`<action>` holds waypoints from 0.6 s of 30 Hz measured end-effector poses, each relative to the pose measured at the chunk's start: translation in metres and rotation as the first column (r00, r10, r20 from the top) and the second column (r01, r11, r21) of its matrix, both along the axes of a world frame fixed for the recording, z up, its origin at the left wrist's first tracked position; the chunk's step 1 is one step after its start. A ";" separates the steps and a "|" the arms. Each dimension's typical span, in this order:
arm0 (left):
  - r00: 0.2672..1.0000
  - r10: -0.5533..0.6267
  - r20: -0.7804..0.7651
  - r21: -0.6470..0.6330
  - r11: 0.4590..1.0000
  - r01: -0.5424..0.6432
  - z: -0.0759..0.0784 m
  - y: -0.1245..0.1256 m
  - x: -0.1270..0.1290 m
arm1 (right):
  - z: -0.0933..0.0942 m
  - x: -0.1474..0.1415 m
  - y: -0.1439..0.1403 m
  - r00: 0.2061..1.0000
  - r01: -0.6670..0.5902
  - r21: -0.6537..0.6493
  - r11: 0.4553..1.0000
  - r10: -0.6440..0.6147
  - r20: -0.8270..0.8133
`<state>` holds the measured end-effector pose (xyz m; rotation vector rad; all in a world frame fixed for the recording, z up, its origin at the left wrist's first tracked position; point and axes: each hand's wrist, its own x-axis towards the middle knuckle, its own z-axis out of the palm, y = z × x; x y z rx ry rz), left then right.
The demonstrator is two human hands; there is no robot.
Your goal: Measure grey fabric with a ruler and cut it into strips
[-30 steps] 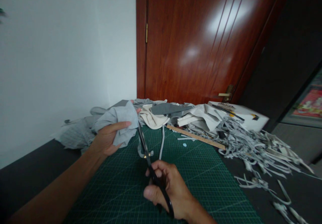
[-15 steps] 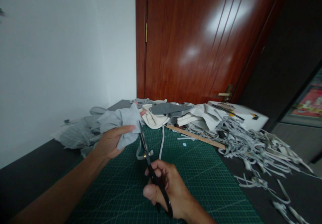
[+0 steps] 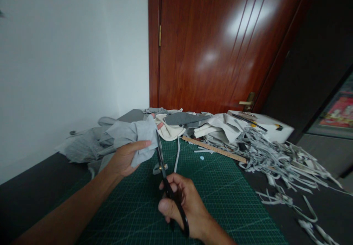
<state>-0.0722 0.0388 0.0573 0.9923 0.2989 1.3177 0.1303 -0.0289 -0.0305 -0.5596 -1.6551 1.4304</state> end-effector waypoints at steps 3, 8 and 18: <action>1.000 0.024 0.011 0.024 0.999 -0.024 0.001 -0.001 0.001 | 0.001 0.000 0.001 1.000 -0.021 -0.004 1.000 0.021 -0.008; 1.000 0.016 -0.005 0.011 1.000 -0.016 0.001 -0.002 0.000 | 0.000 -0.001 0.000 0.999 -0.027 0.000 1.000 0.027 -0.023; 0.999 0.034 -0.015 0.027 0.999 -0.033 0.000 -0.002 0.001 | 0.003 -0.001 -0.002 1.000 -0.007 -0.013 1.000 0.006 -0.018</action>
